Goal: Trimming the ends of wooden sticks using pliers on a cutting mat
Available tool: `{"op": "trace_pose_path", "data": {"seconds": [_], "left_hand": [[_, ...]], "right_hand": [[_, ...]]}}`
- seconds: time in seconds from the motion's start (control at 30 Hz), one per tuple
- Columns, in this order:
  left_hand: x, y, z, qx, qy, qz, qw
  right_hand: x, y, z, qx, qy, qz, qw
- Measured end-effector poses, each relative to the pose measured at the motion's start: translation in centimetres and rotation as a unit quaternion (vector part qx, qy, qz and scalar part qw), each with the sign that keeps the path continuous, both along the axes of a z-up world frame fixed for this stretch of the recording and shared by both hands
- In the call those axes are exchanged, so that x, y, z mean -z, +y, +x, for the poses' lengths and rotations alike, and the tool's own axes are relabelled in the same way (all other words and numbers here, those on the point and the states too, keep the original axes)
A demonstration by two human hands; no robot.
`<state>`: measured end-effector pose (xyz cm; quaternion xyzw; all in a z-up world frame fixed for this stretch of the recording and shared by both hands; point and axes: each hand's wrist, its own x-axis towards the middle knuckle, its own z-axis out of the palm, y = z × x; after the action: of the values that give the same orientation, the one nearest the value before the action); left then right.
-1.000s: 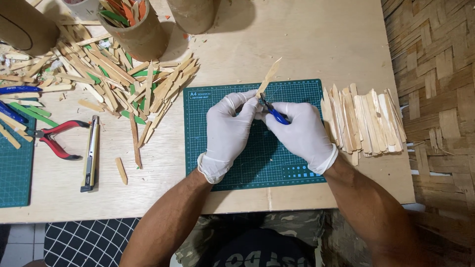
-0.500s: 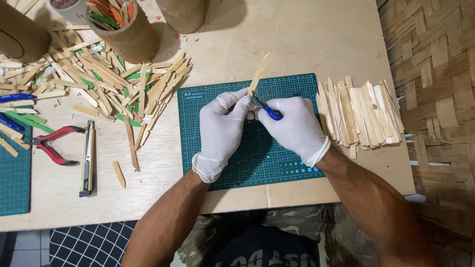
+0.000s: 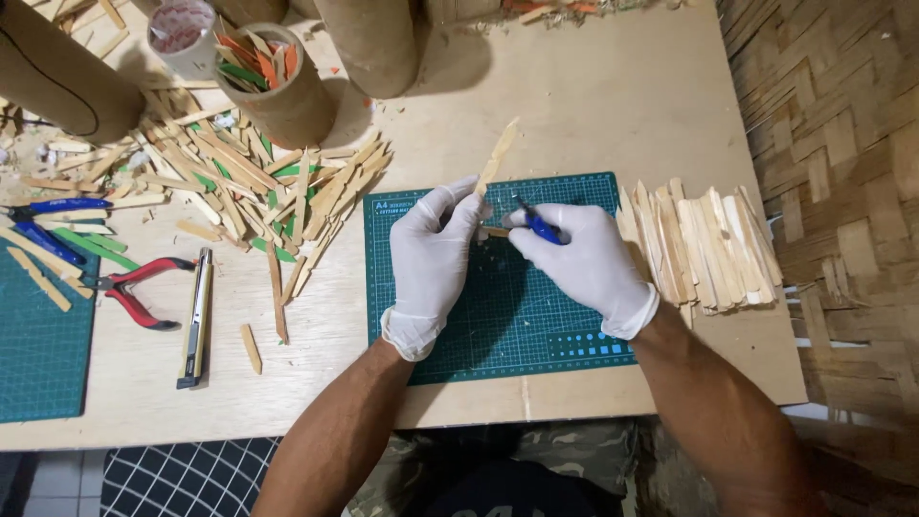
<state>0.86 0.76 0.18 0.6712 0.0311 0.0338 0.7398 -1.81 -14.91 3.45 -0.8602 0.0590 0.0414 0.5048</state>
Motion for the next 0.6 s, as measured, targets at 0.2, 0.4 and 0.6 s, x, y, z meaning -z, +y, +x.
{"op": "trace_pose_path", "data": {"seconds": [0.2,0.4,0.6], "left_hand": [[0.3,-0.5,-0.5,0.015,-0.027,0.049,0.998],[-1.3,-0.9,-1.4,0.058,-0.051,0.148,0.986],[-1.6,-0.7,-1.5,0.047,-0.161,0.194,0.967]], "right_hand": [[-1.2,-0.7,0.7,0.132,-0.075,0.225,0.962],[-1.4,-1.2,0.7,0.172,-0.112,0.285,0.936],[0.1,-1.4,1.1,0.189,-0.105,0.273,0.937]]}}
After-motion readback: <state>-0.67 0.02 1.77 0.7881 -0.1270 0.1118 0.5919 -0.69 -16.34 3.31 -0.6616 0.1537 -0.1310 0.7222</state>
